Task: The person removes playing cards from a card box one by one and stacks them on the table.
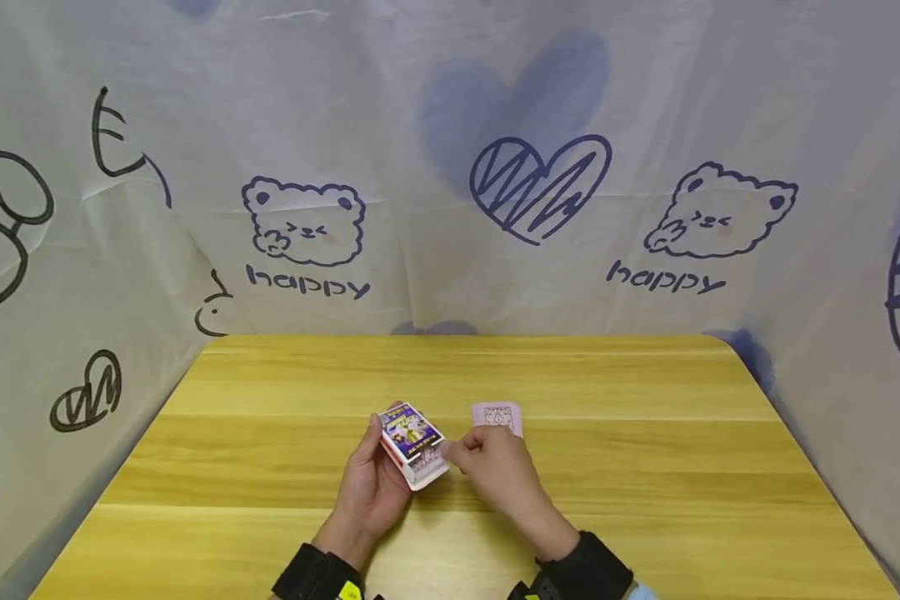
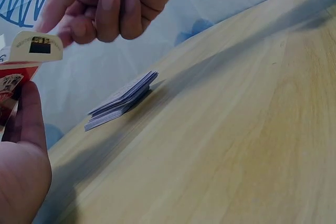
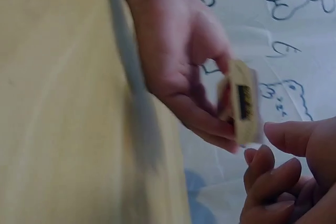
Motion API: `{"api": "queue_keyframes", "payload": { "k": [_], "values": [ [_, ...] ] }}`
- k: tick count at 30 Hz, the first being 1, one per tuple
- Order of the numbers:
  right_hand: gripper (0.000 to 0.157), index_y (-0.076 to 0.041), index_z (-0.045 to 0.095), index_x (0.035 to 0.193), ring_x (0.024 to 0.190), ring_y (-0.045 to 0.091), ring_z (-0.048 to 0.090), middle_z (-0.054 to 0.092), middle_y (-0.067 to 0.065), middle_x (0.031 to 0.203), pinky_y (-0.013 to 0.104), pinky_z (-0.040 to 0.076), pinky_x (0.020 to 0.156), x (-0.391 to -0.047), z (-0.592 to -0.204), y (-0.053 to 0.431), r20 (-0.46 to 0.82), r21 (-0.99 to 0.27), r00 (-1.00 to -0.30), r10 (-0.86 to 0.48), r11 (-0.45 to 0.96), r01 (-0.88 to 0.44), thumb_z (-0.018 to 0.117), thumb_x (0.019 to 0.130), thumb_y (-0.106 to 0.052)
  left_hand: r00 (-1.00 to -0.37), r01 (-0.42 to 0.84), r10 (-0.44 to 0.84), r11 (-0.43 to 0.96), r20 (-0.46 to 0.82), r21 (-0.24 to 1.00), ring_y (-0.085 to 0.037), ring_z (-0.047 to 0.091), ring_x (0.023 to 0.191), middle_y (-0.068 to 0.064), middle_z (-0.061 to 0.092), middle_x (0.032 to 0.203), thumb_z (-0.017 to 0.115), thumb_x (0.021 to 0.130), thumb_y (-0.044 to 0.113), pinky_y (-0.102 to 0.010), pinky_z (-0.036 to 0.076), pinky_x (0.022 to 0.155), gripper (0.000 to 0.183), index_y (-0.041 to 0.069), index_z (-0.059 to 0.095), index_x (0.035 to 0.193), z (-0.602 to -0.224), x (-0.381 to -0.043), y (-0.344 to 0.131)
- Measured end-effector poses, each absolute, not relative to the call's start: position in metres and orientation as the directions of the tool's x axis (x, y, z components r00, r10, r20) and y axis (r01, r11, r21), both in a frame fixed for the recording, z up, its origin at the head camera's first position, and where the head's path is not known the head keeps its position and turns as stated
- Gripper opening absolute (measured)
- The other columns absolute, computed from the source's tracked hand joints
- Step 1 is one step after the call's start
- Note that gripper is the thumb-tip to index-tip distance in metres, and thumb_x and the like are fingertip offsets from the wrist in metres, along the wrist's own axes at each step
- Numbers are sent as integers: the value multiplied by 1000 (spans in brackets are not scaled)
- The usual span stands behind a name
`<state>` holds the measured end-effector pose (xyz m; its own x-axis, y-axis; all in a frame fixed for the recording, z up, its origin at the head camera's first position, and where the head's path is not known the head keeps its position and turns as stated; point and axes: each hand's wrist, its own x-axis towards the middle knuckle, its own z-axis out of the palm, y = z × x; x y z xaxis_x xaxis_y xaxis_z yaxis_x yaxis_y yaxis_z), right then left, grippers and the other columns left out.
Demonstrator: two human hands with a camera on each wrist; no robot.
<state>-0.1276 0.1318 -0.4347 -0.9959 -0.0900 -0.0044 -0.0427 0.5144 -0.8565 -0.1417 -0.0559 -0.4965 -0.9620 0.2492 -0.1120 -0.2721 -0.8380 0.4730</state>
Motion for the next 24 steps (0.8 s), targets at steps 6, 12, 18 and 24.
{"api": "queue_keyframes", "payload": {
  "k": [6,12,18,24],
  "values": [
    [27,-12,67,67,50,11,48,61,4,58,23,37,43,-124,-442,125,0,-868,-994,-112,493,-56,77,79,-34,-961,-273,260,-826,-96,494,-21,44,131,-12,27,155,43,102,43,-31,39,110,58,13,27,150,-497,-139,-57],
    [27,-7,66,70,49,10,47,62,8,60,21,36,41,-127,-444,129,-41,-901,-984,-175,432,-39,80,77,-29,-956,-284,279,-814,-88,506,-20,45,130,-7,41,146,43,102,42,-31,39,111,58,14,27,150,-495,-138,-56],
    [15,-7,67,73,55,13,48,59,2,63,22,39,46,-129,-441,134,-31,-914,-985,-168,404,-40,75,80,-16,-965,-251,255,-803,-69,541,-20,45,130,-11,36,150,43,103,40,-31,40,109,58,11,26,150,-495,-139,-53],
    [12,-5,67,76,53,11,49,59,2,63,21,38,45,-129,-438,136,-105,-928,-981,-165,370,37,72,81,-14,-975,-209,214,-784,-62,584,-22,44,130,-14,29,153,43,103,39,-32,41,109,58,11,26,150,-496,-140,-51]
  ]
}}
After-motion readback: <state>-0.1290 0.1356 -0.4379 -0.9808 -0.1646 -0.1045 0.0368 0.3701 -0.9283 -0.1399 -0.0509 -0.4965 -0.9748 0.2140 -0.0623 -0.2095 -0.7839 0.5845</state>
